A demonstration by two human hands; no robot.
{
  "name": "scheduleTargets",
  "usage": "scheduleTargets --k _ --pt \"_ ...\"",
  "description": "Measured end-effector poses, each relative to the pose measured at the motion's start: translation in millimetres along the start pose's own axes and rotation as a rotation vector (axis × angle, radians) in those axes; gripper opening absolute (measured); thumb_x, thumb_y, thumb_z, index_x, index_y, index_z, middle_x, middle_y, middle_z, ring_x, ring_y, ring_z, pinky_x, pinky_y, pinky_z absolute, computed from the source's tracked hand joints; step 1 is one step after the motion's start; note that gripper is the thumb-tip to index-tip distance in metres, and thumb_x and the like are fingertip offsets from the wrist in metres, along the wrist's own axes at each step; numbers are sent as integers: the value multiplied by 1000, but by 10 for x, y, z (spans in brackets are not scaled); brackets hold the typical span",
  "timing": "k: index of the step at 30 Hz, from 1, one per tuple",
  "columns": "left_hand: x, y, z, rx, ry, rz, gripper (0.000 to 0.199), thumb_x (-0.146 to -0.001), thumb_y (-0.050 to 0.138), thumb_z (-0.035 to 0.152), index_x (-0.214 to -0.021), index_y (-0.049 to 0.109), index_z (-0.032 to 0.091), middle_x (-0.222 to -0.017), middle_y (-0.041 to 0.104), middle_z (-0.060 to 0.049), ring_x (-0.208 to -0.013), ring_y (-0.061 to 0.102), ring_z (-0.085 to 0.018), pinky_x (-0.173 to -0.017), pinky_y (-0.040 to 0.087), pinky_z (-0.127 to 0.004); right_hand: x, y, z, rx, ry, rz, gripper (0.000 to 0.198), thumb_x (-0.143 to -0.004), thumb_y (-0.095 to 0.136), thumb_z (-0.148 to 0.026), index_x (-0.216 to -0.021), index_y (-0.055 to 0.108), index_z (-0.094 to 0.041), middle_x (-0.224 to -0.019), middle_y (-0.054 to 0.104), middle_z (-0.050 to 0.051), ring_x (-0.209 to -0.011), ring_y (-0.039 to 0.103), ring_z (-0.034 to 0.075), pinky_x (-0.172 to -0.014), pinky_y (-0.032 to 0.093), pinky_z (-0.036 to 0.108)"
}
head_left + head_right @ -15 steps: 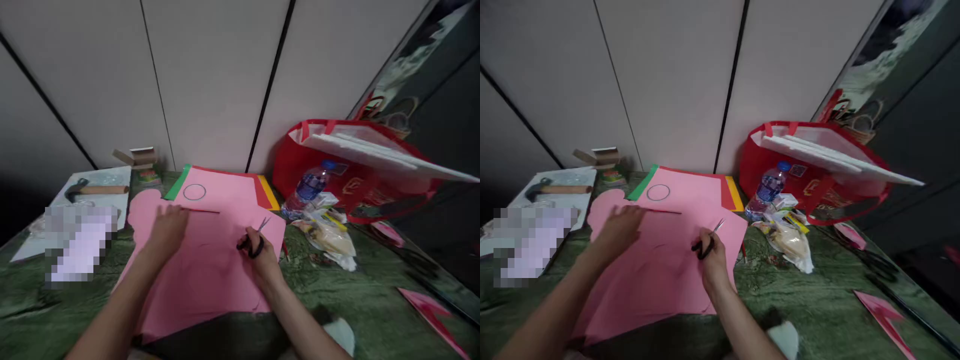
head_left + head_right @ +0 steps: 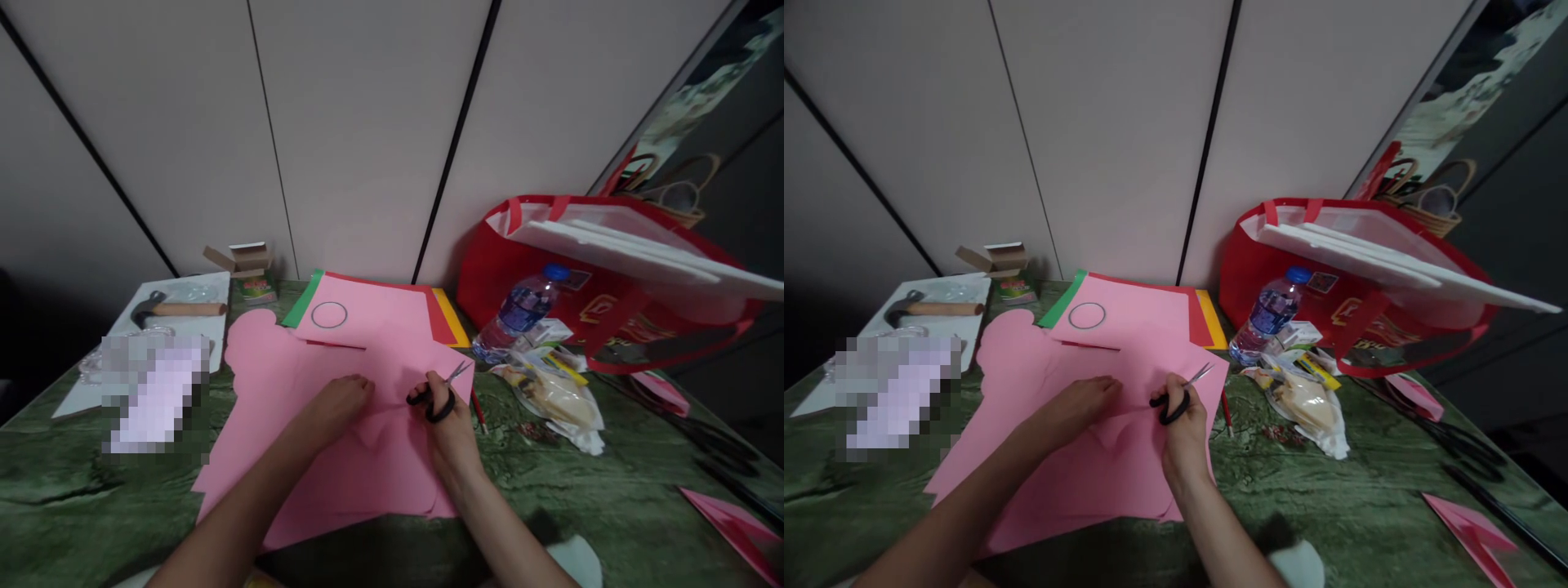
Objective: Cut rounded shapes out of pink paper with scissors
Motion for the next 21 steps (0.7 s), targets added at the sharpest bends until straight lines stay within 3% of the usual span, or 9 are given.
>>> scheduleTargets --k 5,13,21 --pt "13 -23 74 -14 23 3 31 -79 42 4 -106 50 17 -106 59 -10 -98 56 -22 -77 43 -33 -13 -19 -30 -25 -43 14 26 -65 72 -36 -73 57 -16 -59 55 -6 -56 53 9 -59 45 24" --pt "-48 -22 83 -81 42 6 23 -77 43 2 -94 52 16 -93 60 -10 -86 55 -23 -75 42 -36 45 29 -133 10 -145 -15 21 -70 67 -34 -75 57 -16 -61 54 -5 -57 52 10 -62 46 26" --pt "11 -45 156 -97 33 -13 28 -78 44 1 -100 52 16 -96 61 -10 -91 56 -22 -76 41 -33 109 37 -299 114 -310 -29 16 -77 62 -32 -73 56 -17 -66 54 -4 -63 52 11 -67 44 28"
Point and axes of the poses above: each hand's wrist, its own x-axis away from the middle knuckle, its own y-axis out of the palm, z = x × y, the point moved 8 cm from there along -x, towards the middle knuckle
